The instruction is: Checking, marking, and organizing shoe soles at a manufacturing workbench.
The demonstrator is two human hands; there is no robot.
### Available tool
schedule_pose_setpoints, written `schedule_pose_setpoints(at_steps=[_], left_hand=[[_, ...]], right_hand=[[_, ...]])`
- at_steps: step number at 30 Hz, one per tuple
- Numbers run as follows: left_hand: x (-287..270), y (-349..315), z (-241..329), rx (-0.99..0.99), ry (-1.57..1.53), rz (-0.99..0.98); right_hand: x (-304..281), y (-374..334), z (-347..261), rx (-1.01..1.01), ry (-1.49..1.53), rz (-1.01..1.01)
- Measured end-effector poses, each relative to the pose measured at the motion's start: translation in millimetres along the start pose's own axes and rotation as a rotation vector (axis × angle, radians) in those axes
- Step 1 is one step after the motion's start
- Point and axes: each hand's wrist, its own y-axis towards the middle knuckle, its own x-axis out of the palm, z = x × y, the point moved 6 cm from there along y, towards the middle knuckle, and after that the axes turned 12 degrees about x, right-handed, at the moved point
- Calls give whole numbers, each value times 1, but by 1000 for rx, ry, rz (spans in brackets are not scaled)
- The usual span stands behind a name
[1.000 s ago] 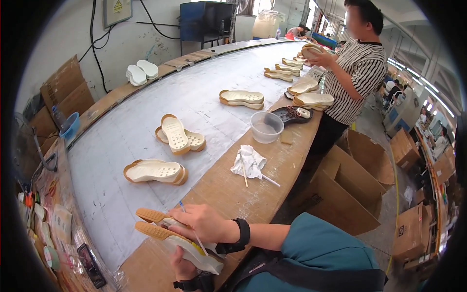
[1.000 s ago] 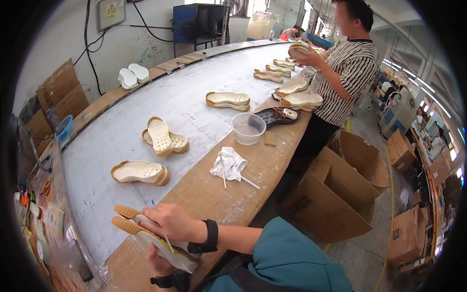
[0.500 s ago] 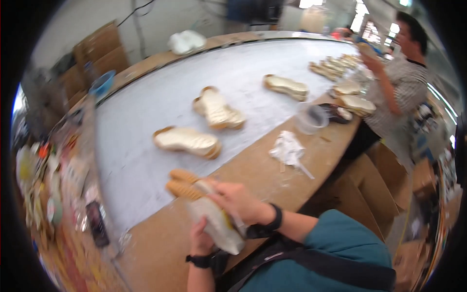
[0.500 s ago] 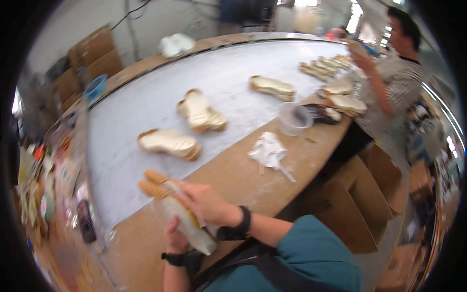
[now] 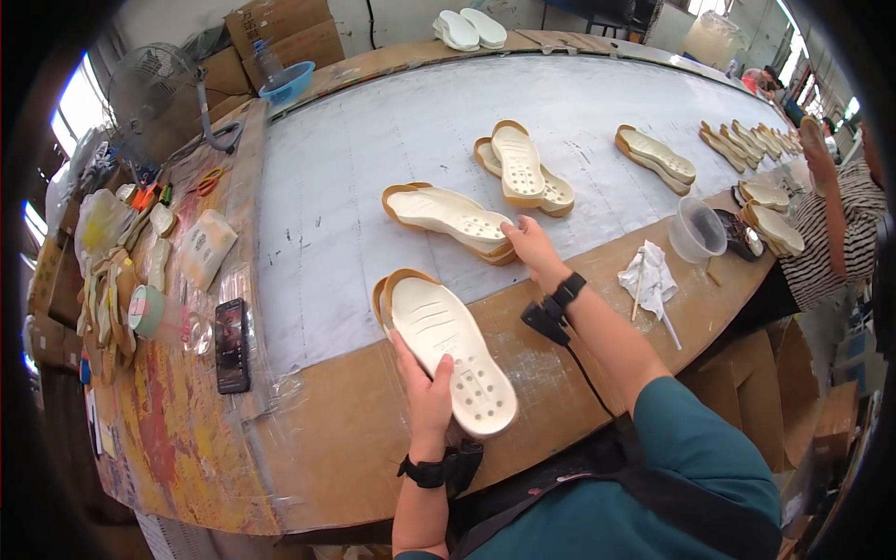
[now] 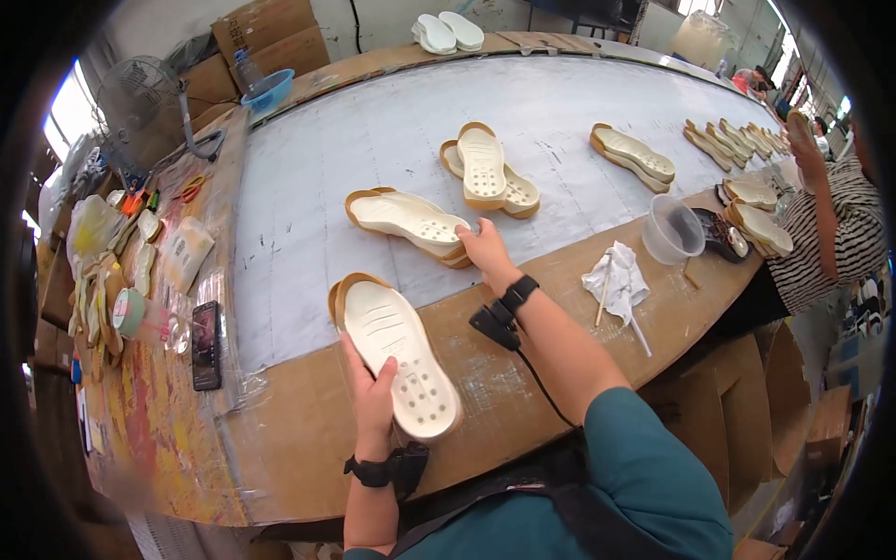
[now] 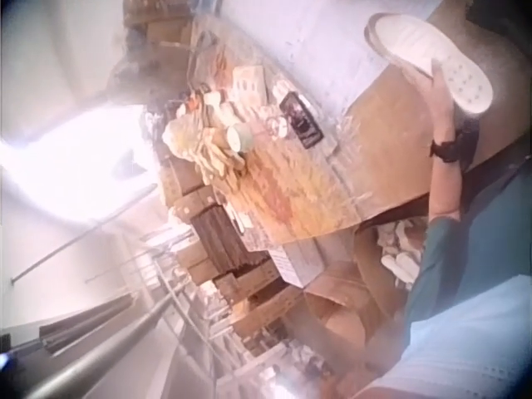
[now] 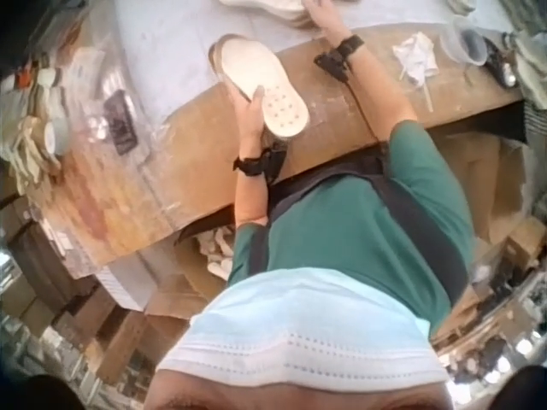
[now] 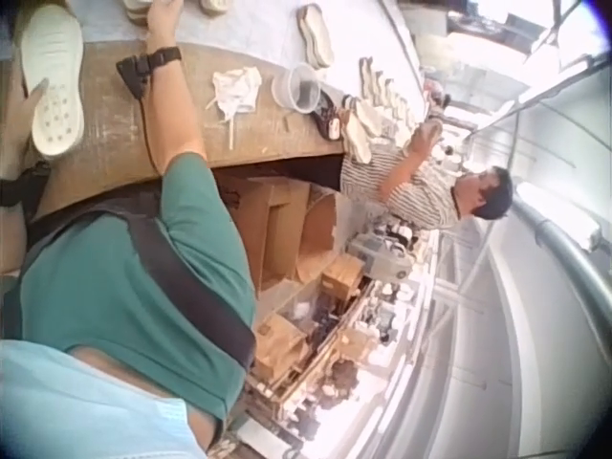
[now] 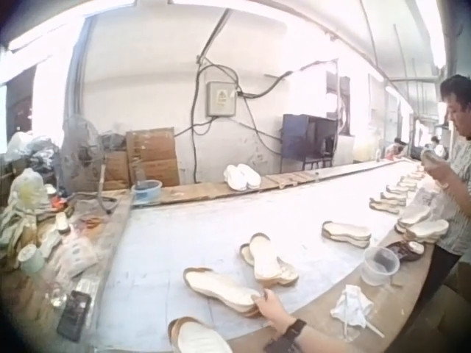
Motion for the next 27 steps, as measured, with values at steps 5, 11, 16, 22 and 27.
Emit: schedule_pose_setpoints(at_steps=[5, 11, 16, 22, 27], left_hand=[[-9, 0, 15, 125, 471, 43], [-7, 1, 29, 216, 539, 81], [-15, -5, 34, 248, 400, 128], [-8, -2, 47, 268, 275, 75], [12, -5, 92, 239, -103, -10]], right_hand=[[25, -8, -3, 248, -9, -231], [24, -46, 8, 587, 547, -840], [8, -131, -13, 464, 714, -1150], [-19, -181, -22, 430, 733, -1181], [-30, -190, -37, 164, 381, -895]])
